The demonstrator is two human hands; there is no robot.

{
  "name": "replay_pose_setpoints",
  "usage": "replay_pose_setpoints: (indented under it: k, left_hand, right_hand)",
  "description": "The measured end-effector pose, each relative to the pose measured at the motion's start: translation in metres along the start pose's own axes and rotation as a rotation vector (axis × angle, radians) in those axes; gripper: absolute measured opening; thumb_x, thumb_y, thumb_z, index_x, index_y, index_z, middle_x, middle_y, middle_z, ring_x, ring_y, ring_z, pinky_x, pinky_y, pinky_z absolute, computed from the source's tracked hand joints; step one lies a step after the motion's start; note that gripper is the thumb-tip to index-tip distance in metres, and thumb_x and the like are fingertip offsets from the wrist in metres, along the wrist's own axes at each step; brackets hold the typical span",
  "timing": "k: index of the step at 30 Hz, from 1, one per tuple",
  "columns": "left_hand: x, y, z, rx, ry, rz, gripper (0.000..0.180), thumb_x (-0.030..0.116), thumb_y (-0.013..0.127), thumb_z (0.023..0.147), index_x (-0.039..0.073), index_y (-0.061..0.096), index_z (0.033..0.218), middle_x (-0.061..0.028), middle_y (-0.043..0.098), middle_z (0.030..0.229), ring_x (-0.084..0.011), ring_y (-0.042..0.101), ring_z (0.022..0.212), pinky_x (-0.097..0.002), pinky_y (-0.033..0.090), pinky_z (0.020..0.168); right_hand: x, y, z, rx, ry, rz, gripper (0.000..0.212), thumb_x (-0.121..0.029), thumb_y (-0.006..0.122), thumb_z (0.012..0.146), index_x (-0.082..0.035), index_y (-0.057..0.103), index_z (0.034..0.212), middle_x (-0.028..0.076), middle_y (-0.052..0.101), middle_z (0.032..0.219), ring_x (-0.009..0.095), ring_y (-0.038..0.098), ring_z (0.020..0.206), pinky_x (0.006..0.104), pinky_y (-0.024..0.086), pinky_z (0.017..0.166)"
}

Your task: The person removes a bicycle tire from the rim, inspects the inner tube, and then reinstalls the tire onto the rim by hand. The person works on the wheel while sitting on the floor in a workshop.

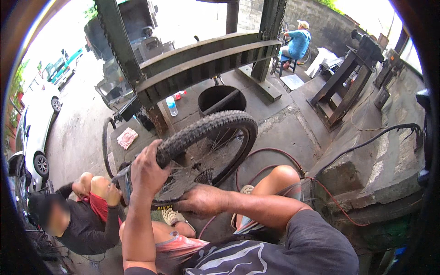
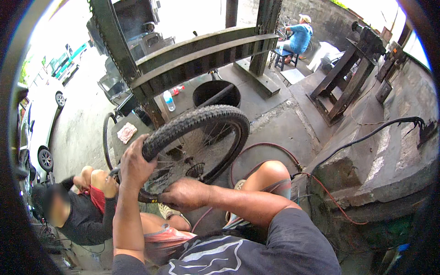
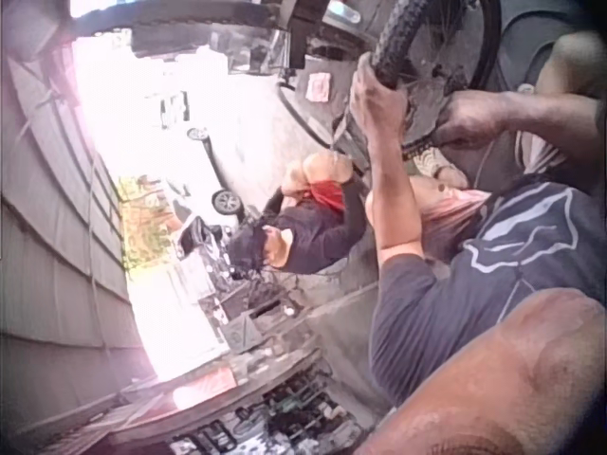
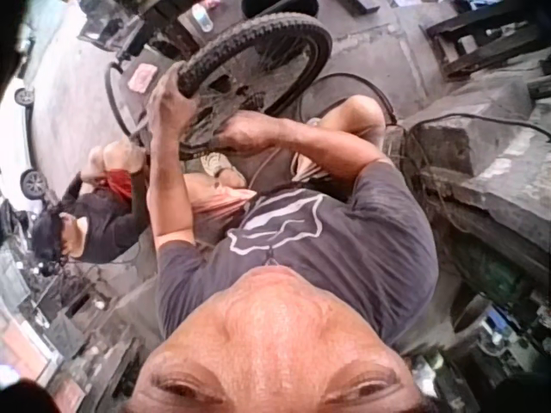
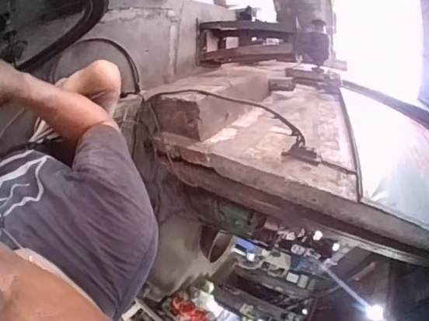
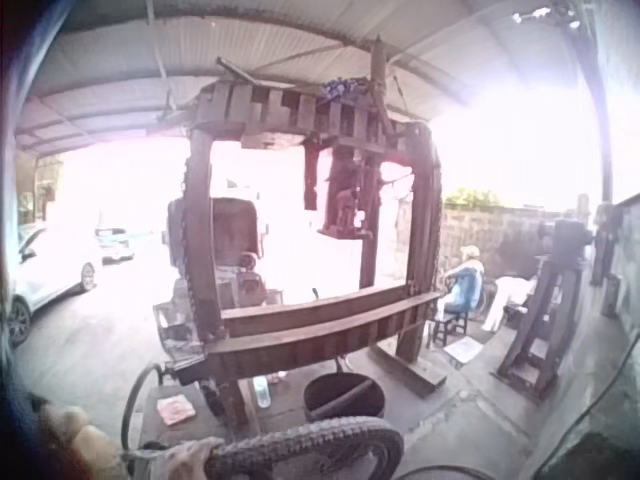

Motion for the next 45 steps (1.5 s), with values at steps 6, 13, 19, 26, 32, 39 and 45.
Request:
replay_pose_setpoints:
  k: [6,13,19,26,32,39,45]
  left_hand:
    - [-0.005,-0.001,-0.001,-0.016,-0.018,-0.058,0.069,0.015,0.089,0.081,0.013,0.064,0.146,-0.0197,0.077,0.13,-0.0439,0.074,0.121,-0.0521,0.058,0.105]
    - [-0.012,-0.003,-0.014,-0.052,-0.002,-0.114,0.065,0.016,0.087,0.083,0.012,0.064,0.144,-0.0183,0.077,0.124,-0.0412,0.075,0.117,-0.0506,0.06,0.104]
    - [-0.019,0.008,-0.018,-0.048,0.017,-0.099,0.057,0.019,0.079,0.089,0.009,0.064,0.143,-0.0205,0.077,0.119,-0.0402,0.078,0.111,-0.0494,0.063,0.098]
    - [-0.023,0.004,-0.025,-0.003,0.026,-0.182,0.049,0.013,0.072,0.093,0.008,0.065,0.141,-0.0173,0.075,0.11,-0.0384,0.078,0.106,-0.0499,0.063,0.093]
    - [-0.022,0.008,-0.025,-0.006,0.036,-0.172,0.049,0.013,0.069,0.094,0.007,0.064,0.142,-0.0181,0.076,0.112,-0.0381,0.078,0.107,-0.0495,0.063,0.094]
    - [-0.018,0.004,-0.026,-0.018,0.046,-0.158,0.059,0.013,0.072,0.091,0.008,0.062,0.149,-0.0189,0.076,0.114,-0.039,0.078,0.107,-0.0504,0.063,0.095]
    - [-0.017,-0.003,-0.023,-0.048,0.028,-0.164,0.045,0.012,0.063,0.1,0.005,0.064,0.144,-0.0211,0.076,0.116,-0.0404,0.078,0.112,-0.0511,0.062,0.099]
  right_hand:
    - [-0.006,-0.004,0.003,0.01,-0.02,-0.019,0.032,-0.011,0.082,0.089,-0.008,0.077,0.121,0.016,0.074,0.092,0.043,0.075,0.085,0.056,0.06,0.073]
    - [-0.018,-0.002,0.022,-0.019,-0.054,-0.053,0.032,-0.009,0.083,0.089,-0.008,0.078,0.12,0.015,0.076,0.1,0.04,0.076,0.089,0.0531,0.062,0.076]
    - [-0.008,0.008,0.028,-0.088,0.061,-0.054,0.038,-0.013,0.082,0.092,-0.013,0.08,0.129,0.018,0.078,0.097,0.044,0.076,0.083,0.0543,0.062,0.073]
    - [-0.019,0.004,0.049,-0.07,0.069,-0.017,0.036,-0.005,0.083,0.089,-0.005,0.08,0.126,0.018,0.08,0.101,0.043,0.078,0.087,0.0502,0.064,0.076]
    - [-0.021,0.0,0.054,-0.115,0.113,-0.026,0.037,-0.001,0.081,0.088,-0.005,0.08,0.124,0.021,0.079,0.106,0.045,0.078,0.096,0.0511,0.064,0.083]
    - [-0.005,0.008,0.034,-0.124,0.104,-0.016,0.026,-0.01,0.083,0.093,-0.005,0.079,0.118,0.021,0.076,0.094,0.048,0.074,0.082,0.0559,0.059,0.072]
    - [-0.021,-0.002,0.041,-0.091,0.18,-0.045,0.022,-0.009,0.084,0.094,-0.005,0.08,0.115,0.02,0.079,0.1,0.045,0.077,0.086,0.0519,0.062,0.076]
Point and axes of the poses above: each hand's wrist, its own z-axis towards the middle knuckle, its own y-axis out of the palm, x = y × z, the point moved 2 cm from there along z, towards the middle knuckle
